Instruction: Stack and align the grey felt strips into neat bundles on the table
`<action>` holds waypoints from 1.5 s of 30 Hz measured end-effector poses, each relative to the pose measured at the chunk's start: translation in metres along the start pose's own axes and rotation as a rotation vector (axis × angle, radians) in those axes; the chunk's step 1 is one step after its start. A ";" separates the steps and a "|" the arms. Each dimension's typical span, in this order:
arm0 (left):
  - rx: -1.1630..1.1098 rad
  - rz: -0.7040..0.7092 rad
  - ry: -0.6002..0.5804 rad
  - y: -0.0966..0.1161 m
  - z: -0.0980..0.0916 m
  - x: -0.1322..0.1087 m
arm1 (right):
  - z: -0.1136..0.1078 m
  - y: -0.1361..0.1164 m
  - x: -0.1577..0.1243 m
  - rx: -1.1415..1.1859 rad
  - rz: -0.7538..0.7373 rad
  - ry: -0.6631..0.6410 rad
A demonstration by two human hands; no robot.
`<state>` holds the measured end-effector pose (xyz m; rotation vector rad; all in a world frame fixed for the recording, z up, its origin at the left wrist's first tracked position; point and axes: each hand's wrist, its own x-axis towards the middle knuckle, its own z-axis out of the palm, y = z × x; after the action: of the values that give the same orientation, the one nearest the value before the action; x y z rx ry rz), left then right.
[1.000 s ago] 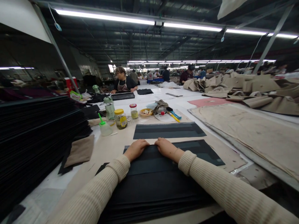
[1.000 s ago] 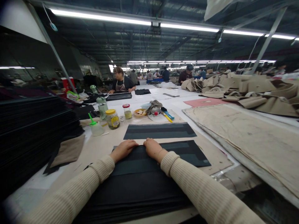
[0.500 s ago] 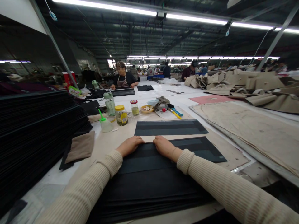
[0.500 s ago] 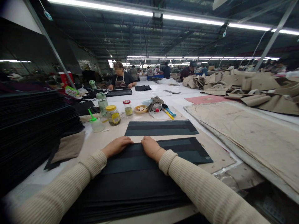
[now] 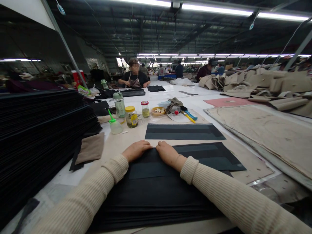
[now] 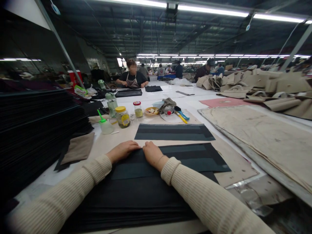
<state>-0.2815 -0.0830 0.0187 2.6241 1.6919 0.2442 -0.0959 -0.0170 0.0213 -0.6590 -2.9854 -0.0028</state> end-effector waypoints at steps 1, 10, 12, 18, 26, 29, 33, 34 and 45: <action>-0.003 -0.020 -0.003 -0.004 -0.002 -0.006 | 0.000 0.000 0.000 -0.001 0.000 -0.006; 0.066 -0.109 0.044 -0.013 -0.001 -0.035 | -0.006 -0.016 0.016 0.072 -0.009 -0.026; 0.094 -0.096 0.032 -0.012 -0.001 -0.034 | -0.005 -0.022 0.022 0.090 -0.026 -0.030; 0.115 -0.059 0.012 -0.014 -0.003 -0.036 | -0.003 -0.031 0.027 0.038 -0.094 -0.022; 0.066 -0.001 -0.008 -0.020 -0.008 -0.038 | -0.009 -0.031 0.028 0.022 -0.122 -0.060; 0.032 0.013 0.007 -0.025 -0.007 -0.040 | -0.008 -0.032 0.027 0.022 -0.127 -0.041; -0.049 -0.035 0.100 -0.033 -0.005 -0.048 | -0.008 -0.033 0.026 0.021 -0.129 -0.032; -0.059 -0.051 0.125 -0.034 -0.004 -0.050 | -0.008 -0.033 0.026 0.020 -0.128 -0.031; 0.003 -0.015 0.182 -0.031 0.001 -0.057 | -0.013 -0.034 0.027 0.018 -0.146 -0.066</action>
<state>-0.3330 -0.1219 0.0080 2.6628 1.7629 0.4951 -0.1330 -0.0368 0.0373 -0.4466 -3.0854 0.0372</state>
